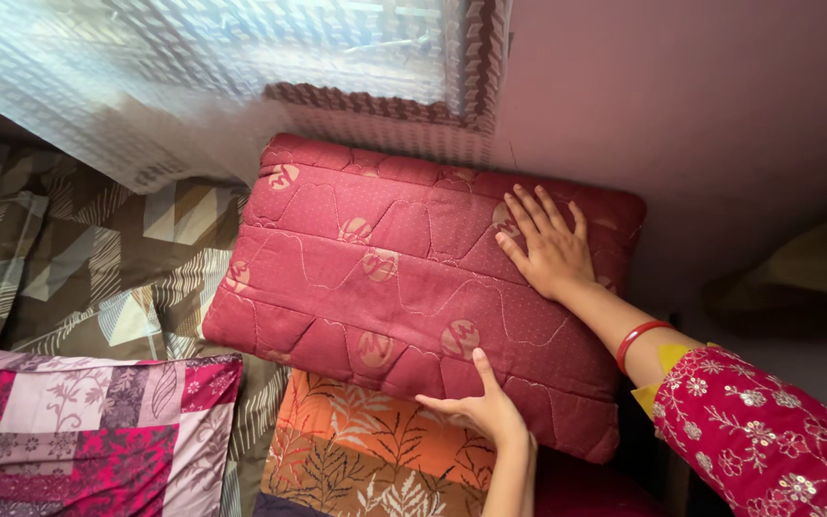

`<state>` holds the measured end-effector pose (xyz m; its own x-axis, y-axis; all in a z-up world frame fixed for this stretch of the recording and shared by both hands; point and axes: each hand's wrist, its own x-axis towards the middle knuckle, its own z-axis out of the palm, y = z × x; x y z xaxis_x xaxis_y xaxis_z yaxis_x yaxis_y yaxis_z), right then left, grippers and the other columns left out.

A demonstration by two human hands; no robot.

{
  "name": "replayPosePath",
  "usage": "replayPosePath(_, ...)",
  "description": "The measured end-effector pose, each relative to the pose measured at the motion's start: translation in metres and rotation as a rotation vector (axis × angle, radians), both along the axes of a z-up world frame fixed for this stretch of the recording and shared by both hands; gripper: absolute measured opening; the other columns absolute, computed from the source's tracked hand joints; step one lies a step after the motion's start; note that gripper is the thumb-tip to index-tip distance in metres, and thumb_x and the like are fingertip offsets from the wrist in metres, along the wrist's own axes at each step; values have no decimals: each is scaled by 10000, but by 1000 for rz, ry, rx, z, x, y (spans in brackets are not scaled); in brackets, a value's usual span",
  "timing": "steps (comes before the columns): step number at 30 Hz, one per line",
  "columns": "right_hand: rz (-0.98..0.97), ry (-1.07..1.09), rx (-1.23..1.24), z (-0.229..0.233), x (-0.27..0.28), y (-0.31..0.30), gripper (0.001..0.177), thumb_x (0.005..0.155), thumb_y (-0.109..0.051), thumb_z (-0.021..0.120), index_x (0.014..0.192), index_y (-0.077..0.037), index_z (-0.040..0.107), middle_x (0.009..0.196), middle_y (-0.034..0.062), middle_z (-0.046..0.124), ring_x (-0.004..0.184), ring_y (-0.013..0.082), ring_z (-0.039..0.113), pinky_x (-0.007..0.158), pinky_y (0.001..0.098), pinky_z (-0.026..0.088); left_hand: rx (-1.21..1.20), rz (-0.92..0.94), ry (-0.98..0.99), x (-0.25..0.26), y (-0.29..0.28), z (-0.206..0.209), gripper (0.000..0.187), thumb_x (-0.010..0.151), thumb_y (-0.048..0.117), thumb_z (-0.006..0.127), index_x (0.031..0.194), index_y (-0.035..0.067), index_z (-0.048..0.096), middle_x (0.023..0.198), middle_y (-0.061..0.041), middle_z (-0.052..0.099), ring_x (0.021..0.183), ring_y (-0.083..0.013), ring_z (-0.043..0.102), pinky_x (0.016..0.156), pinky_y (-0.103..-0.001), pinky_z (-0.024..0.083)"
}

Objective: The person folds a maroon quilted mattress pad on a bed, repeatedly smoothing and pressing it with both hands. The person then lifts the folded pad and places it against a wall near a window. Finally, the person smooths a patchwork quilt on the bed.

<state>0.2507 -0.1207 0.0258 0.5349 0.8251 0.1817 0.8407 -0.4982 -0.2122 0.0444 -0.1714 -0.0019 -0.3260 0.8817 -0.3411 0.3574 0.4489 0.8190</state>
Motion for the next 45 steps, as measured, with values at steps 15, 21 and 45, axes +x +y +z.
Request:
replayPosePath(15,-59,-89,87,-11,-17,3,672,1023,-490,453,1567,-102,381,1641,101,342,1551,329,227,1191,687,125,-140,-81,31,17,-38,-60,1279,797,703,606,1581,44,-161,1551,-429,204,1331,-549,424,1087,-579,381)
replayPosePath(21,-66,-28,74,-5,-14,3,684,1015,-518,429,1570,-124,360,1643,80,323,1550,285,207,1202,645,93,40,-193,278,2,-23,0,1220,856,586,661,1598,-9,-102,1496,-483,74,1371,-598,247,1111,-580,300)
replayPosePath(45,-74,-52,46,-25,-10,5,706,1015,-529,408,1591,-127,331,1679,60,279,1583,276,159,1217,666,80,791,-1115,772,31,100,5,717,1011,583,360,1622,229,241,1718,29,80,1574,-304,-1,1065,-837,-32)
